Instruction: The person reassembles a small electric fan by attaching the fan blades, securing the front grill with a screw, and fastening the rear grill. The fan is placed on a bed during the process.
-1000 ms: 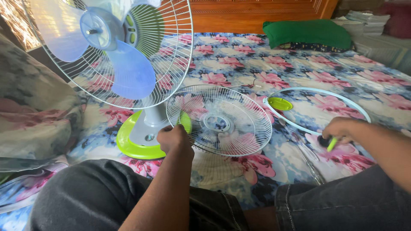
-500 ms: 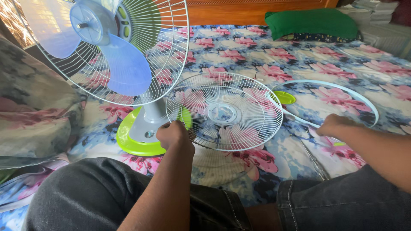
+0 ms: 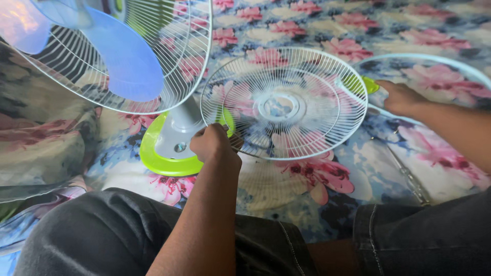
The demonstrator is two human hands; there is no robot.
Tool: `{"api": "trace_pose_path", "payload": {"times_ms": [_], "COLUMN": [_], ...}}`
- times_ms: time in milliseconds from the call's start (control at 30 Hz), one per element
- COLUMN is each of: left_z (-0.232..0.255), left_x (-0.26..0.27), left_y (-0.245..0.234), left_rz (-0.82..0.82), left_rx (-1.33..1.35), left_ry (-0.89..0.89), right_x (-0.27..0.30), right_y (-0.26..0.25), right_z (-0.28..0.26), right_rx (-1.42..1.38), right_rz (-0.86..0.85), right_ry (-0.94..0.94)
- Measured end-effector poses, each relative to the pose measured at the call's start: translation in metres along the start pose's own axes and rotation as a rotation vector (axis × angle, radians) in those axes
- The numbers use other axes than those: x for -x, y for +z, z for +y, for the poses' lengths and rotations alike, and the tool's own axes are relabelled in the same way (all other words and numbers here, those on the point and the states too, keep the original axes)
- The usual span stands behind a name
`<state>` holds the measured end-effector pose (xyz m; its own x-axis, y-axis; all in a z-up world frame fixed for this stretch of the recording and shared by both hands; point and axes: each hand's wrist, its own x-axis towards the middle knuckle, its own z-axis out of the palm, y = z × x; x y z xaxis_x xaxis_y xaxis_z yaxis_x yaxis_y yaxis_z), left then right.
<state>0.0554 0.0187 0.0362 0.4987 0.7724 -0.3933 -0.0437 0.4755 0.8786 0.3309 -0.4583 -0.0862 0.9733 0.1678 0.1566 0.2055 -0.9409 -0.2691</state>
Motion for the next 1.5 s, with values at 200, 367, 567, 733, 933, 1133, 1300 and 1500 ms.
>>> {"api": "trace_pose_path", "payload": {"times_ms": [200, 367, 567, 733, 933, 1133, 1300, 1500], "left_z": [-0.004, -0.002, -0.001, -0.003, -0.008, -0.005, 0.006, -0.001], "left_x": [-0.004, -0.002, 0.004, 0.003, -0.002, -0.006, 0.000, 0.007], "left_y": [0.007, 0.010, 0.004, 0.002, 0.007, -0.003, -0.017, -0.021], "left_rz": [-0.094, -0.143, -0.190, -0.227, -0.260, -0.232, -0.169, -0.250], "left_rx": [0.126, 0.195, 0.235, 0.278, 0.237, 0.127, -0.204, -0.370], "left_ry": [-0.049, -0.124, -0.178, -0.182, -0.099, -0.025, 0.040, 0.091], "right_x": [0.016, 0.025, 0.010, 0.013, 0.038, 0.093, 0.115, 0.120], "right_y": [-0.001, -0.002, 0.009, 0.005, -0.029, -0.005, -0.069, -0.091], "right_z": [-0.041, -0.054, -0.020, -0.024, -0.101, -0.166, -0.120, -0.111], "right_rx": [0.161, 0.103, 0.023, -0.001, -0.321, -0.199, -1.344, -1.379], "right_rz": [0.078, 0.190, 0.120, 0.343, 0.268, -0.154, -0.470, -0.462], "right_ry": [0.295, 0.145, 0.108, 0.056, -0.346, -0.640, 0.218, 0.554]}}
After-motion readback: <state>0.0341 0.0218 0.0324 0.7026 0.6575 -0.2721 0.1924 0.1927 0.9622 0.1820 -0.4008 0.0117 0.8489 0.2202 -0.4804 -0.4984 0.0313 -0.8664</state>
